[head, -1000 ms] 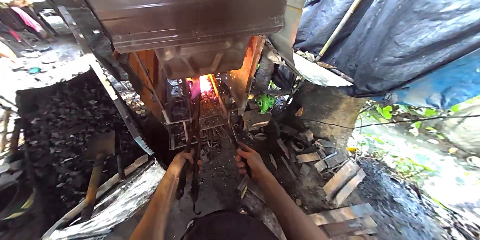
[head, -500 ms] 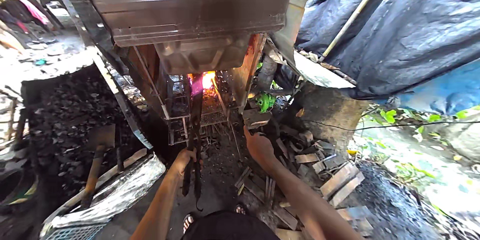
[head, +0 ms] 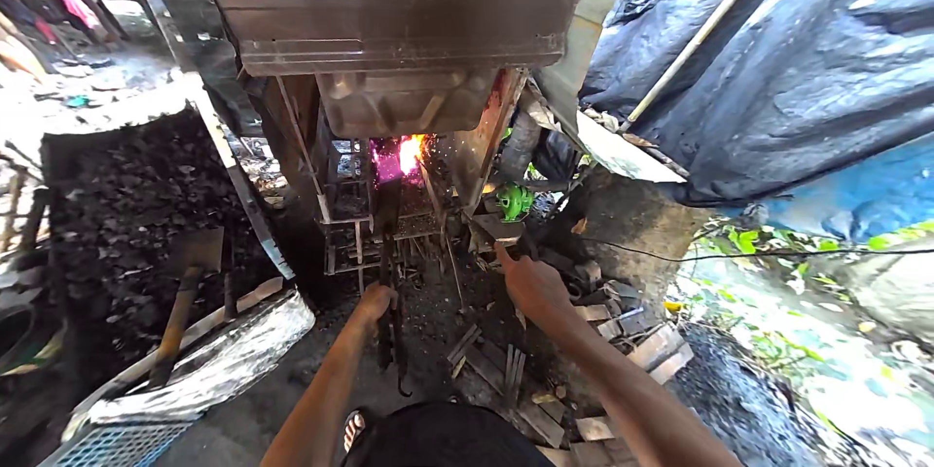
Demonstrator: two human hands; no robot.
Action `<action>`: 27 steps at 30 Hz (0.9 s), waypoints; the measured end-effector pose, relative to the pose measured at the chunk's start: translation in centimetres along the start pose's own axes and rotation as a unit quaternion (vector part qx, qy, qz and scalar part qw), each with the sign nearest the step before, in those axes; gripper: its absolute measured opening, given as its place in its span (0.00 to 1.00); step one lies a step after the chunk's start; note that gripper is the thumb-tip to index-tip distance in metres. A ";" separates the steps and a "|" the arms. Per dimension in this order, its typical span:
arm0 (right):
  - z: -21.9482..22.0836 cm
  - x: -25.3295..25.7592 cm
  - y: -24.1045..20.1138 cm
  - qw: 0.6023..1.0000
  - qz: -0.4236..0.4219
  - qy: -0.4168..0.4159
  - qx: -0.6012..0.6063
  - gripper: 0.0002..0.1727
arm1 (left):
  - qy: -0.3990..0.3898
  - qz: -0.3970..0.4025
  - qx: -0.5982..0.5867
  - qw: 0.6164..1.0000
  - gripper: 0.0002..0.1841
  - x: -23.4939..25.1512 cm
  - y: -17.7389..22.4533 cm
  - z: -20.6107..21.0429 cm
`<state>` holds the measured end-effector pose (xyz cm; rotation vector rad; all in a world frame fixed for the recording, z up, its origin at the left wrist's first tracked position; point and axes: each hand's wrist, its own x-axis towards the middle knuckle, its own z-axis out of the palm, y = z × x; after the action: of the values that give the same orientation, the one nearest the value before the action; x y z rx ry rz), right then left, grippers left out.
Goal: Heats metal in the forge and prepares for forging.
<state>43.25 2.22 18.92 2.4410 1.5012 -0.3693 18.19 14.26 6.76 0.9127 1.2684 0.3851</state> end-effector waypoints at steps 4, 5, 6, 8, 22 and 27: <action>1.0 -4.1 2.4 1.000 0.012 -0.008 0.008 0.42 | -0.008 0.004 -0.008 1.000 0.14 0.3 -0.2 -0.1; 1.3 -4.9 2.7 1.000 0.018 -0.011 0.012 0.42 | -0.009 0.004 -0.010 1.000 0.14 0.4 -0.2 -0.2; 1.7 -5.5 2.9 1.000 0.024 -0.013 0.016 0.43 | -0.011 0.003 -0.014 1.000 0.14 0.4 -0.3 -0.4; 2.4 -5.7 2.7 0.999 0.031 -0.010 0.025 0.42 | -0.019 0.003 -0.024 1.000 0.15 0.1 -0.3 -0.8; 1.2 -3.5 0.7 0.998 0.006 -0.014 0.068 0.40 | -0.050 0.020 -0.083 0.995 0.17 0.4 -2.0 -3.4; 3.2 -10.2 3.4 0.998 0.027 0.005 0.058 0.40 | -0.056 0.015 -0.081 0.995 0.16 0.9 -2.3 -3.6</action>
<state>41.60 -8.87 19.73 2.5698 1.4522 -0.4458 14.55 14.84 4.37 0.8051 1.1058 0.4479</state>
